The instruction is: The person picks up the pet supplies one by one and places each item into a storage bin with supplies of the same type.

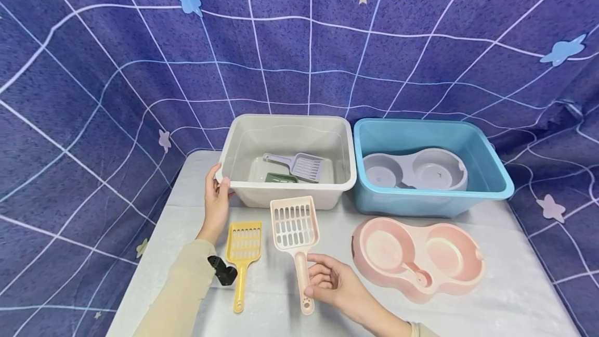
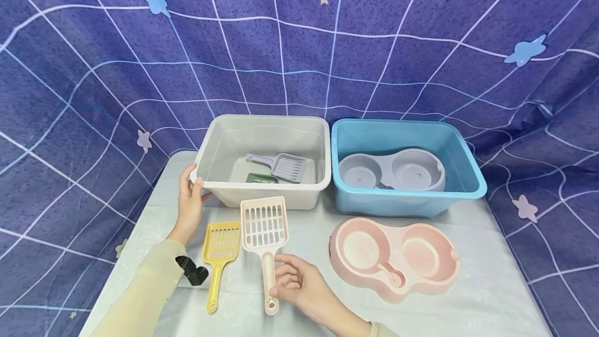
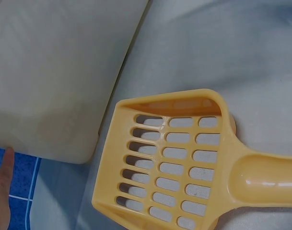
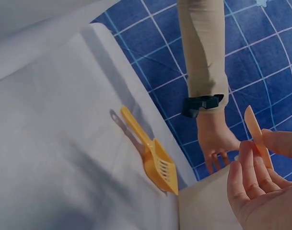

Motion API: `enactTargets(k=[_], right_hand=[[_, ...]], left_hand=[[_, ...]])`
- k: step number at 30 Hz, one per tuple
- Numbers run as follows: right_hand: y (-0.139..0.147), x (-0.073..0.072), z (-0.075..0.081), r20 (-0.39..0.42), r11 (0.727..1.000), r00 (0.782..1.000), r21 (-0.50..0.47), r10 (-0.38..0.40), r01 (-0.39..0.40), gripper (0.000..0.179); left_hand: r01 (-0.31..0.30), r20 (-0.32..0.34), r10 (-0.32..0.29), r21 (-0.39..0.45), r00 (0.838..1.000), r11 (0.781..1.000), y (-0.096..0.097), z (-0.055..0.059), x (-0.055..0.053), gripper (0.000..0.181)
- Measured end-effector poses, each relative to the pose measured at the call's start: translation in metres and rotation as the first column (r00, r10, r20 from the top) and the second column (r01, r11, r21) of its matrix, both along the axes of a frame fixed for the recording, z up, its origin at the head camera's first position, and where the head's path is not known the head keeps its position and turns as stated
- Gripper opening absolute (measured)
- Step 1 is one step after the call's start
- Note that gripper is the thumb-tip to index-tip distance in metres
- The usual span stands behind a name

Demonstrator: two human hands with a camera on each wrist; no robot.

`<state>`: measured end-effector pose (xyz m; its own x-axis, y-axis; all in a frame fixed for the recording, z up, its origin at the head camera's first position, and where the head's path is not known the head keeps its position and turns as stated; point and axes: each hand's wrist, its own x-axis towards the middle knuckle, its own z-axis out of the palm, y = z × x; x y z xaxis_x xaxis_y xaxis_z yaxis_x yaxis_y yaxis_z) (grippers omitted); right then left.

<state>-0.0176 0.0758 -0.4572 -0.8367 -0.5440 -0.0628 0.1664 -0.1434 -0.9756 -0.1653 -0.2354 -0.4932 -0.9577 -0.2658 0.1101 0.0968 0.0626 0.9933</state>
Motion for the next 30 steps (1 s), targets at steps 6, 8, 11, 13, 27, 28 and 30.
enactTargets(k=[6,8,11,13,27,28,30], right_hand=[[0.004,-0.003,0.008,-0.033,0.999,0.999,0.033,0.008,-0.007,0.065],[0.005,-0.004,0.011,-0.04,0.999,0.999,0.053,0.006,-0.004,0.065],[0.006,-0.007,0.015,-0.054,0.998,0.999,0.061,0.001,0.002,0.064],[0.006,-0.008,0.018,-0.073,0.998,0.997,0.063,-0.004,0.009,0.063],[0.005,-0.026,0.033,-0.13,0.997,0.991,0.057,-0.042,0.05,0.063],[0.005,-0.028,0.033,-0.125,0.997,0.991,0.057,-0.045,0.052,0.063],[0.005,-0.031,0.035,-0.119,0.997,0.992,0.057,-0.048,0.055,0.064]], left_hand=[[0.018,0.0,-0.018,0.021,1.0,1.0,0.0,0.0,0.0,0.05],[0.023,0.0,-0.023,0.025,1.0,0.999,0.0,-0.001,-0.001,0.051],[0.023,0.001,-0.023,0.021,1.0,1.0,-0.001,-0.002,-0.001,0.05],[0.02,-0.005,-0.02,0.023,1.0,1.0,-0.001,-0.002,-0.001,0.05],[0.012,-0.016,-0.012,0.022,1.0,1.0,0.001,-0.002,-0.002,0.049],[0.008,-0.012,-0.008,0.018,1.0,1.0,0.001,-0.002,-0.002,0.049],[0.001,-0.004,-0.001,0.012,1.0,1.0,0.001,-0.001,-0.001,0.049]])
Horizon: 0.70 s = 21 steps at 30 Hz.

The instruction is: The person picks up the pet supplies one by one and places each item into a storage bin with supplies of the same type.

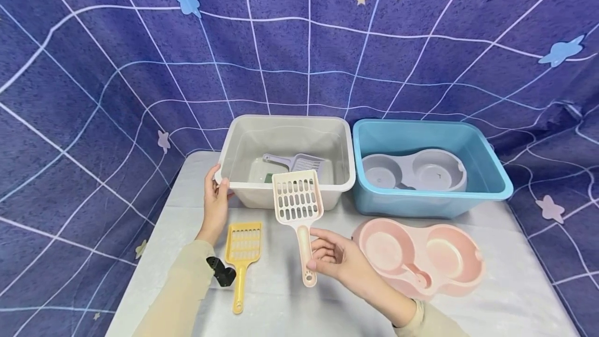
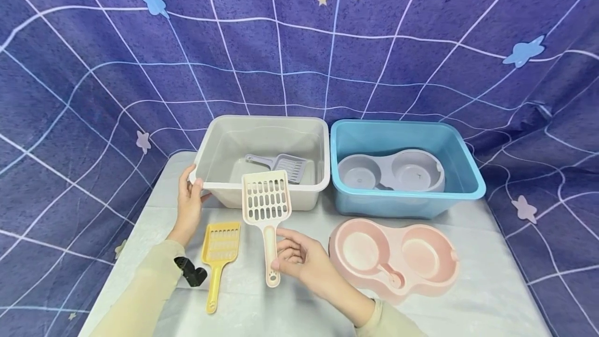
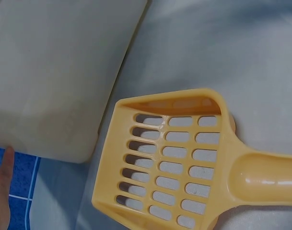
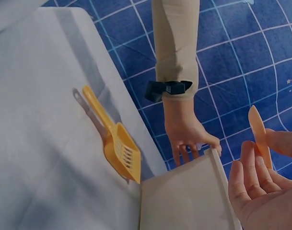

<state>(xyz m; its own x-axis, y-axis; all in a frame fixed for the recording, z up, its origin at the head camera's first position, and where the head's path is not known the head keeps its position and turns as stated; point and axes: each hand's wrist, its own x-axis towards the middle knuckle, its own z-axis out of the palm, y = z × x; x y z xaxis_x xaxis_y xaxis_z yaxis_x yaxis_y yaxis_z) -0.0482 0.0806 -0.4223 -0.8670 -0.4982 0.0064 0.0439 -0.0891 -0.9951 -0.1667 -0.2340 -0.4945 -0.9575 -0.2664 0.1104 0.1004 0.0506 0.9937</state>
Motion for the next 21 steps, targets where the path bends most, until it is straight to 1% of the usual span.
enactTargets(k=[3,8,11,21], right_hand=[[-0.001,-0.004,0.002,-0.004,1.0,1.0,0.013,-0.005,0.005,0.063],[-0.001,-0.01,0.006,-0.029,0.998,1.0,0.058,-0.01,0.012,0.063],[-0.002,-0.014,0.01,-0.028,0.997,0.999,0.074,-0.018,0.02,0.063],[0.0,-0.027,0.02,-0.052,0.996,0.996,0.045,-0.077,0.079,0.061]], left_hand=[[-0.007,0.006,0.007,-0.006,1.0,1.0,0.0,0.001,0.001,0.049],[0.003,0.009,-0.003,0.009,1.0,1.0,-0.001,0.002,0.0,0.05],[0.0,0.017,0.0,0.012,1.0,1.0,-0.001,0.002,0.0,0.049],[0.002,0.036,-0.002,0.008,0.999,1.0,0.0,0.004,0.0,0.05]])
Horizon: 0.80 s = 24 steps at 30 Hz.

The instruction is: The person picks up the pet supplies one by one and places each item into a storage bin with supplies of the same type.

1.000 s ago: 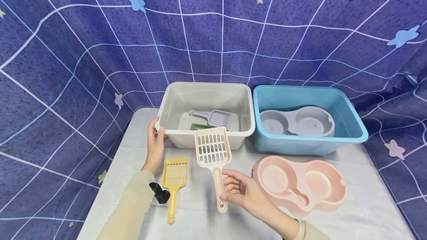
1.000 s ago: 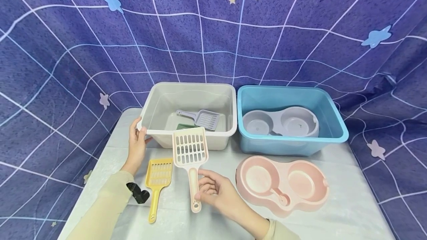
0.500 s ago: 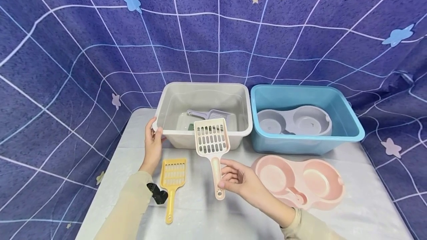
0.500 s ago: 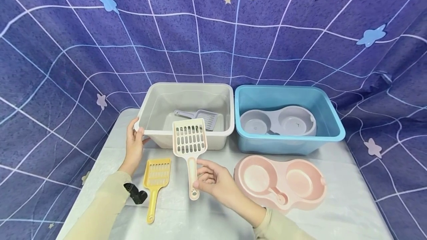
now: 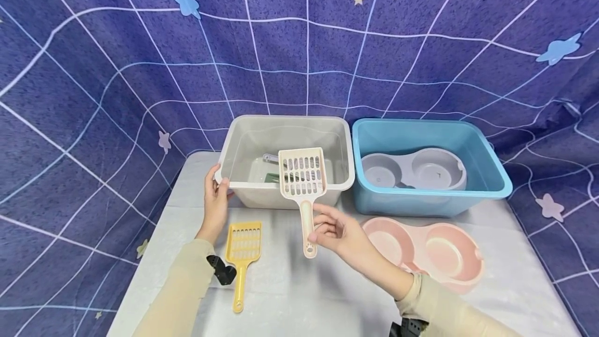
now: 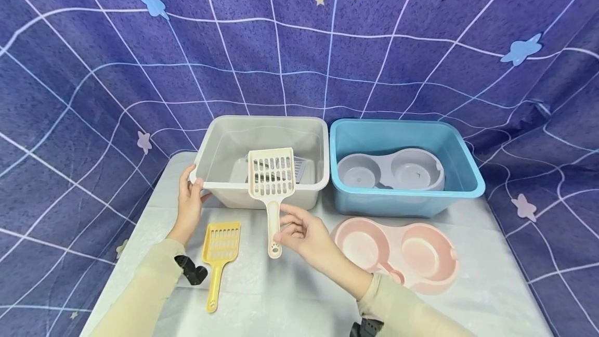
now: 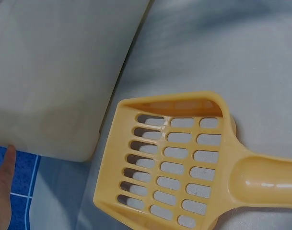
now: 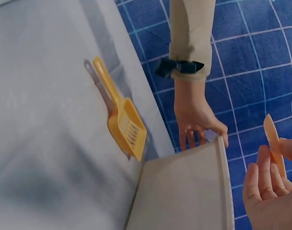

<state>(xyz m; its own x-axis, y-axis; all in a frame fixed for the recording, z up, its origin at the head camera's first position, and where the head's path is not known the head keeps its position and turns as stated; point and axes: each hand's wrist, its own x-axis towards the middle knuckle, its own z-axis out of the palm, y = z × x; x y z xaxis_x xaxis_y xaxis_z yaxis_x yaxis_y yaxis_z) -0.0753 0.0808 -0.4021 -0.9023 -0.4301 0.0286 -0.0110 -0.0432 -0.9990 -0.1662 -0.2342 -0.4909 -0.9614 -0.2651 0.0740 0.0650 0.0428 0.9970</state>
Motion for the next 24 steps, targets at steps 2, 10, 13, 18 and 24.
enactTargets(k=[2,10,13,18,24], right_hand=[[0.002,-0.004,0.002,-0.01,1.0,1.0,-0.001,-0.018,0.018,0.06],[0.008,-0.023,0.007,-0.088,0.996,0.994,0.054,-0.071,0.076,0.059],[0.01,-0.03,0.011,-0.092,0.992,0.992,0.09,-0.084,0.092,0.059],[0.012,-0.043,0.017,-0.116,0.983,0.988,0.139,-0.104,0.12,0.06],[0.014,-0.057,0.017,-0.123,0.972,0.985,0.187,-0.121,0.143,0.06]], left_hand=[[0.007,0.016,-0.007,0.008,1.0,1.0,-0.001,0.002,0.0,0.051],[0.004,-0.007,-0.004,0.0,1.0,1.0,0.0,0.0,-0.001,0.05],[0.013,-0.004,-0.013,-0.006,1.0,1.0,0.0,-0.001,-0.001,0.051],[0.026,0.004,-0.026,0.009,1.0,1.0,-0.001,0.0,0.0,0.052],[0.027,0.002,-0.027,0.013,1.0,1.0,-0.002,0.0,0.001,0.053]])
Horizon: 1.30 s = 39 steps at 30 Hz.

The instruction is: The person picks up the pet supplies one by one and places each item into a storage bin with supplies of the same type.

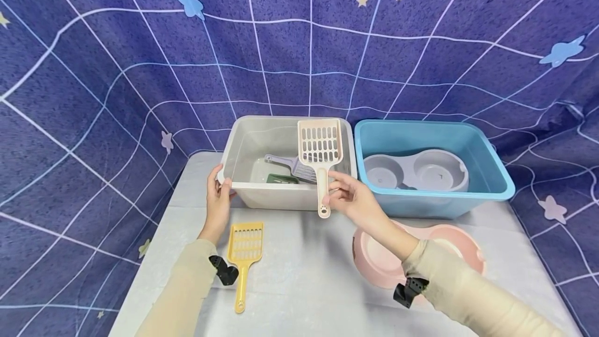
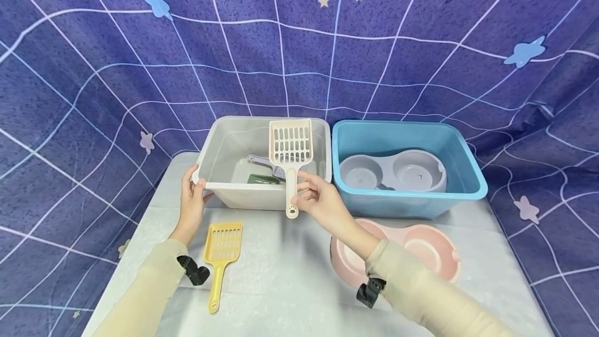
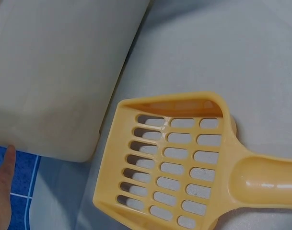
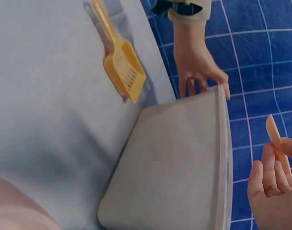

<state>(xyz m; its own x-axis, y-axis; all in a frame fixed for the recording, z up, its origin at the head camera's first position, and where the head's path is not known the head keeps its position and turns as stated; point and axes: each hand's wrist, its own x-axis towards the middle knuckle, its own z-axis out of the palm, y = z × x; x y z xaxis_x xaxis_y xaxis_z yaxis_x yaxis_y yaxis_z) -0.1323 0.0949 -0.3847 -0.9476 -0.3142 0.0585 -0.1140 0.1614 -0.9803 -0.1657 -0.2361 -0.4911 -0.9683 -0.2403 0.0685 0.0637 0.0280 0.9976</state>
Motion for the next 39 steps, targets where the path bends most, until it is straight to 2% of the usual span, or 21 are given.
enactTargets(k=[10,17,20,24,28,32,39], right_hand=[[0.003,-0.023,0.0,-0.016,0.996,1.0,0.083,-0.018,0.019,0.06],[0.006,-0.04,-0.002,-0.029,0.993,0.999,0.111,-0.035,0.038,0.059],[0.007,-0.047,-0.002,-0.025,0.993,0.999,0.113,-0.036,0.039,0.059],[0.007,-0.054,-0.001,-0.02,0.994,0.999,0.103,-0.028,0.03,0.059],[0.007,-0.061,0.0,-0.02,0.994,0.999,0.106,-0.035,0.037,0.058],[0.008,-0.068,-0.001,-0.024,0.992,0.998,0.11,-0.053,0.055,0.057],[0.008,-0.08,-0.005,-0.008,0.991,0.996,0.103,-0.088,0.089,0.057]], left_hand=[[-0.005,0.002,0.005,0.005,1.0,1.0,-0.001,0.0,0.0,0.051],[0.007,0.017,-0.006,-0.021,1.0,1.0,0.007,0.023,0.01,0.051],[0.006,0.025,-0.005,-0.035,1.0,0.999,0.008,0.026,0.011,0.051],[-0.002,0.036,0.003,-0.031,0.999,1.0,0.003,0.014,0.004,0.052],[-0.012,0.013,0.012,-0.013,1.0,1.0,-0.001,0.0,-0.002,0.051],[-0.018,-0.03,0.018,-0.002,0.999,1.0,-0.001,-0.003,-0.003,0.05],[-0.042,-0.031,0.041,-0.018,0.999,0.999,0.001,-0.004,-0.005,0.049]])
